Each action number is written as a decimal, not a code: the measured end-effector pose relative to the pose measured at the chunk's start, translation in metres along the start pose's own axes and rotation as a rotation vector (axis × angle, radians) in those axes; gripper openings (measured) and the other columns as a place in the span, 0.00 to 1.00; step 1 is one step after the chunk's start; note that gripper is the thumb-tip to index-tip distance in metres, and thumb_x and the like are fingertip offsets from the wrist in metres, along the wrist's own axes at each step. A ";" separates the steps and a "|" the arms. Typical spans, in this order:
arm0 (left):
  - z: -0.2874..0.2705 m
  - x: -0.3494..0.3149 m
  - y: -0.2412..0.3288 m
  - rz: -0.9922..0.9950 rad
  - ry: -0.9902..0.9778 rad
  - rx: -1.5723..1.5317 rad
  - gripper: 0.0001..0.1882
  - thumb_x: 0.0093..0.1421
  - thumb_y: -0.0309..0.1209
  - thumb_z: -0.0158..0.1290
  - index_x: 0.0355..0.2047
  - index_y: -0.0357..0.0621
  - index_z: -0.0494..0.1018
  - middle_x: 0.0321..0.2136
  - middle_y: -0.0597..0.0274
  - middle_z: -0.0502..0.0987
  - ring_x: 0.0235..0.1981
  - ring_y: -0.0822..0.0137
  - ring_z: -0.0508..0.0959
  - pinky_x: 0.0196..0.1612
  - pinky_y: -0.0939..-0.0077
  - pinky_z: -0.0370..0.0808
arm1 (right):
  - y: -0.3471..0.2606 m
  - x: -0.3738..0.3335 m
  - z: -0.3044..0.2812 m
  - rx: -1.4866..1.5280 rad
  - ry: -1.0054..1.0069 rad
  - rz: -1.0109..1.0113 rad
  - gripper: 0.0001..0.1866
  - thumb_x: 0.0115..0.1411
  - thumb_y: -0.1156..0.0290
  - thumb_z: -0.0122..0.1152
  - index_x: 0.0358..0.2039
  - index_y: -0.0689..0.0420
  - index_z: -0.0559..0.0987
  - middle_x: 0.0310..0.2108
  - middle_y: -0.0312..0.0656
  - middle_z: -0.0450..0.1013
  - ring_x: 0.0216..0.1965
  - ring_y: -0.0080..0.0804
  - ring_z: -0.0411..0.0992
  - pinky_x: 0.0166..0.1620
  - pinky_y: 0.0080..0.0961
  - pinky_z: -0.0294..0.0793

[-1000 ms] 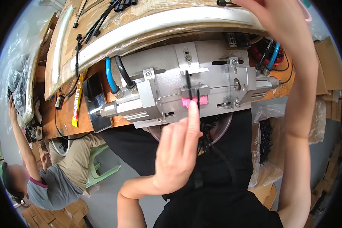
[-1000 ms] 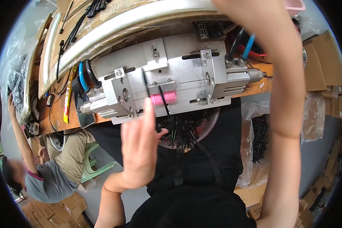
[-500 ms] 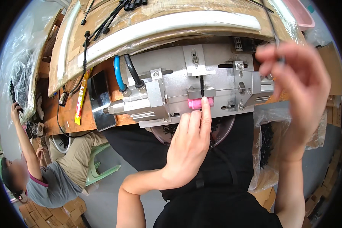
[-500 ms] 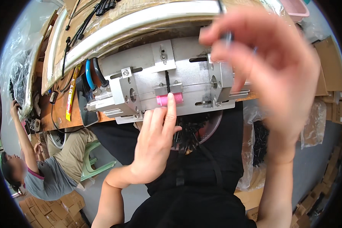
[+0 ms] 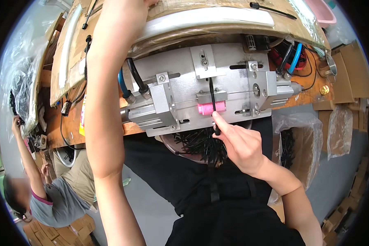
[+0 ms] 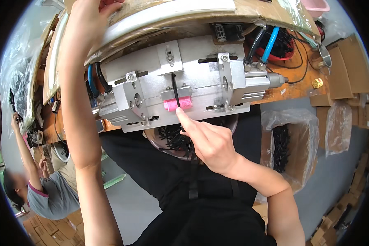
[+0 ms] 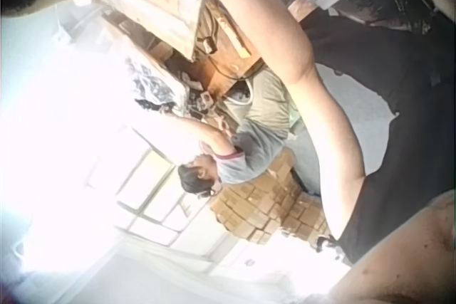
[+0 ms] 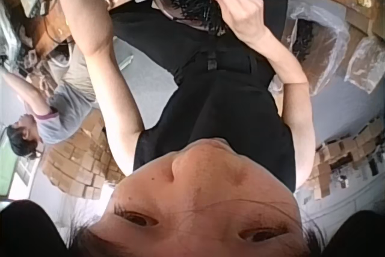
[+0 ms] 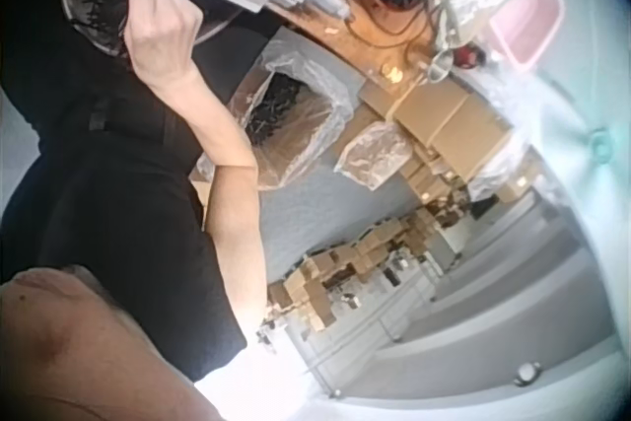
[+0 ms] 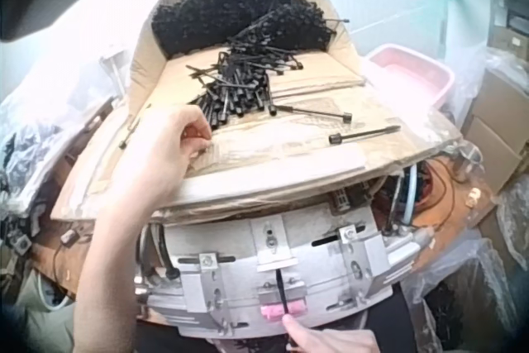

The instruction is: The person repeatedly picks up black cable ties from a cardboard box and places them into a metal processing machine. They manipulate the ties within the machine's mechanism and then remove the processed items. The task is performed continuously in a repetitive cycle throughout the clip.

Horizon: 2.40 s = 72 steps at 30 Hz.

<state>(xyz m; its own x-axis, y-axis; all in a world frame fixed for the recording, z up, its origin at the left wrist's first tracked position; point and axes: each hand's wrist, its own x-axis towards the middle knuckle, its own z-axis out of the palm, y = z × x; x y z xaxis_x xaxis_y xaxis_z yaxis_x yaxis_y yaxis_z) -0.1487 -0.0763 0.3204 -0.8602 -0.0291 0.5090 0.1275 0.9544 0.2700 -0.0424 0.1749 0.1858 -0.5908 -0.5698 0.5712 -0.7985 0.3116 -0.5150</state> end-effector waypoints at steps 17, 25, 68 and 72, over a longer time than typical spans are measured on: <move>-0.024 -0.015 0.002 0.199 -0.134 -0.158 0.08 0.59 0.29 0.58 0.38 0.40 0.78 0.28 0.64 0.75 0.28 0.73 0.69 0.36 0.78 0.68 | 0.107 0.176 -0.133 -0.647 -0.079 -0.069 0.14 0.63 0.68 0.61 0.48 0.57 0.79 0.26 0.38 0.75 0.25 0.20 0.66 0.23 0.17 0.61; -0.024 -0.072 0.024 0.179 0.111 -0.101 0.10 0.51 0.20 0.60 0.35 0.41 0.77 0.31 0.65 0.77 0.30 0.71 0.70 0.35 0.79 0.68 | 0.027 0.209 -0.120 -0.355 -0.112 0.171 0.11 0.60 0.70 0.60 0.40 0.63 0.82 0.29 0.45 0.80 0.28 0.30 0.78 0.36 0.29 0.77; -0.013 -0.091 0.060 0.079 0.177 -0.025 0.19 0.50 0.20 0.61 0.44 0.44 0.78 0.32 0.61 0.76 0.32 0.67 0.72 0.39 0.72 0.70 | 0.012 0.072 -0.058 -0.118 -0.018 -0.100 0.23 0.49 0.80 0.70 0.49 0.63 0.79 0.38 0.47 0.79 0.26 0.29 0.76 0.29 0.21 0.75; -0.001 -0.169 0.100 -0.021 -0.016 -0.046 0.35 0.45 0.17 0.59 0.58 0.33 0.68 0.33 0.59 0.72 0.35 0.62 0.71 0.41 0.71 0.70 | 0.057 0.177 -0.094 -0.557 0.222 -0.048 0.17 0.60 0.72 0.62 0.48 0.64 0.77 0.35 0.46 0.78 0.33 0.31 0.75 0.37 0.26 0.73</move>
<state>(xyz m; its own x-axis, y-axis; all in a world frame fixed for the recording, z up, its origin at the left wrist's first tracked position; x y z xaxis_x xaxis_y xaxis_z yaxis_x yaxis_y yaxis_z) 0.0101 0.0234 0.2624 -0.8706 -0.0438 0.4900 0.1317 0.9389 0.3179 -0.2028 0.1638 0.3179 -0.5150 -0.4388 0.7364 -0.7295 0.6754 -0.1077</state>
